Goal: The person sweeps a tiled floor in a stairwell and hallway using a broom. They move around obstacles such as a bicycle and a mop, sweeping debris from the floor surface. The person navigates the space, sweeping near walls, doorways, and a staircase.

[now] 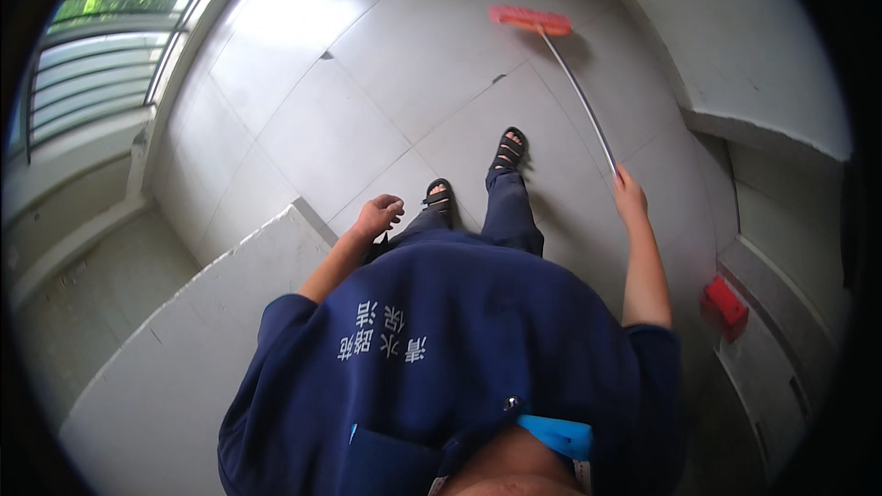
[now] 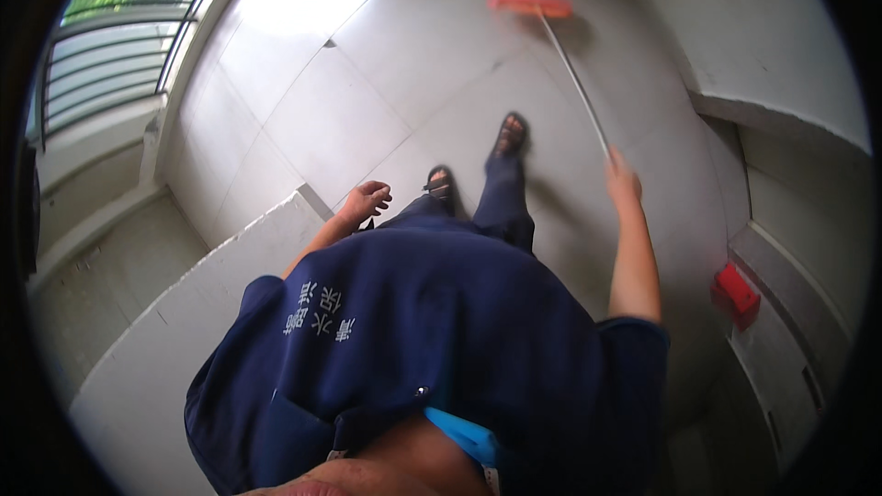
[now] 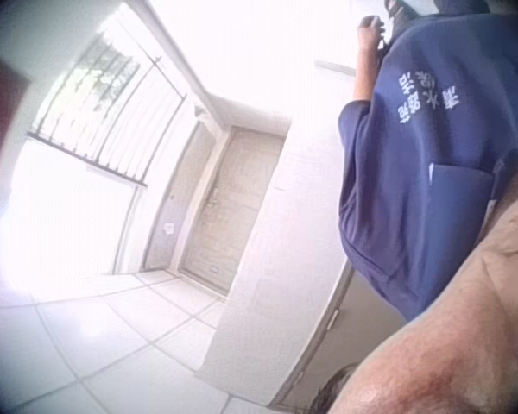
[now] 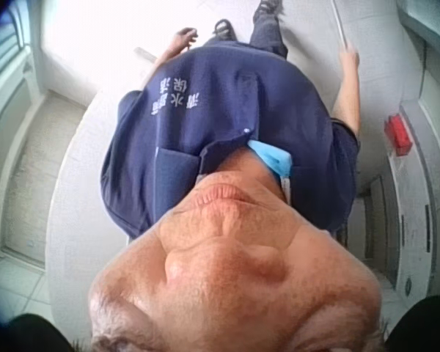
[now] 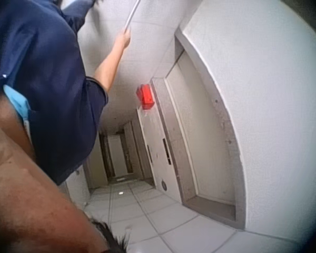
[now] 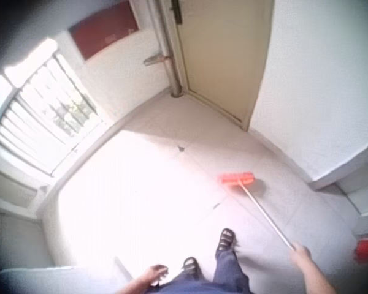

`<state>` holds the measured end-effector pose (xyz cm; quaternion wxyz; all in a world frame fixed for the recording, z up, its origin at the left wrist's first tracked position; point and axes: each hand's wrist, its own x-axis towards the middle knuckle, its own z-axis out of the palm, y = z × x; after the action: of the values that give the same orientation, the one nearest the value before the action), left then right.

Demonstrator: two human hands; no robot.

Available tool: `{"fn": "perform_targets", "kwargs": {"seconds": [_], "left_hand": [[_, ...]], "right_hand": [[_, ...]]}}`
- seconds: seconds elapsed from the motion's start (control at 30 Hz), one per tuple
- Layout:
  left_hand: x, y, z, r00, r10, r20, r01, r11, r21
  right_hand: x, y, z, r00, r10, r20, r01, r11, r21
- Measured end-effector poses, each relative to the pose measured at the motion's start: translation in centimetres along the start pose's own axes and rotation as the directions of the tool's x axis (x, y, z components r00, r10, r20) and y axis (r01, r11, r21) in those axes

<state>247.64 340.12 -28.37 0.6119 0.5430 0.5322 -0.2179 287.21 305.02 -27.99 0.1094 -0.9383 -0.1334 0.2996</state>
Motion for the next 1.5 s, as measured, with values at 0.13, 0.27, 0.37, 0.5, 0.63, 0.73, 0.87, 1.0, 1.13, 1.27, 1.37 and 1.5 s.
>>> {"fn": "perform_targets", "kwargs": {"seconds": [0.13, 0.27, 0.37, 0.5, 0.63, 0.73, 0.87, 1.0, 1.13, 1.27, 1.37, 1.5], "left_hand": [[-3.6, -7.9, -4.9, 0.981, -0.061, -0.183, 0.048, 0.996, -0.074], [-7.7, -18.9, -9.7, 0.9, -0.299, -0.319, 0.203, 0.932, -0.3], [-9.3, -26.4, -11.5, 0.852, -0.439, -0.283, 0.337, 0.876, -0.346], [-9.1, -29.1, -11.0, 0.899, -0.386, -0.208, 0.32, 0.902, -0.289], [-7.7, -25.3, -8.5, 0.97, -0.22, -0.107, 0.179, 0.936, -0.303], [-7.3, -23.3, -6.9, 0.984, -0.169, -0.049, 0.142, 0.925, -0.351], [-8.0, -24.5, -5.8, 0.978, -0.206, -0.033, 0.187, 0.936, -0.297], [-9.1, -27.0, -5.3, 0.952, -0.301, -0.061, 0.28, 0.933, -0.224], [-10.2, -27.5, -4.7, 0.952, -0.28, -0.125, 0.254, 0.948, -0.193], [-11.9, -27.0, -2.2, 0.957, -0.212, -0.197, 0.165, 0.959, -0.231], [-13.1, -27.9, 2.0, 0.956, -0.195, -0.219, 0.13, 0.952, -0.277], [-14.1, -31.4, 11.5, 0.966, -0.209, -0.15, 0.169, 0.955, -0.243]], "right_hand": [[10.1, -11.2, 7.5, 0.986, 0.011, 0.165, -0.018, 0.999, 0.038], [4.2, -11.3, 13.0, 0.974, -0.05, 0.221, 0.107, 0.961, -0.255], [-7.7, -4.1, 13.2, 0.971, 0.108, 0.212, -0.035, 0.946, -0.322], [-21.9, 5.2, 8.6, 0.929, 0.308, 0.205, -0.188, 0.87, -0.456], [-28.6, 7.7, 1.8, 0.919, 0.385, 0.088, -0.288, 0.806, -0.517], [-30.1, 5.9, -2.5, 0.964, 0.259, 0.063, -0.167, 0.771, -0.614], [-28.2, 0.9, -2.8, 0.988, 0.061, 0.143, 0.028, 0.836, -0.548], [-21.4, -7.8, 6.3, 0.915, -0.299, 0.269, 0.353, 0.918, -0.181], [-15.1, -17.2, 17.7, 0.888, -0.321, 0.33, 0.39, 0.906, -0.166], [-13.3, -16.9, 19.8, 0.852, -0.402, 0.336, 0.513, 0.771, -0.378], [-14.8, -7.1, 17.5, 0.891, -0.299, 0.342, 0.423, 0.82, -0.386], [-24.3, 16.4, 14.8, 0.95, -0.053, 0.307, 0.179, 0.899, -0.4]]}}
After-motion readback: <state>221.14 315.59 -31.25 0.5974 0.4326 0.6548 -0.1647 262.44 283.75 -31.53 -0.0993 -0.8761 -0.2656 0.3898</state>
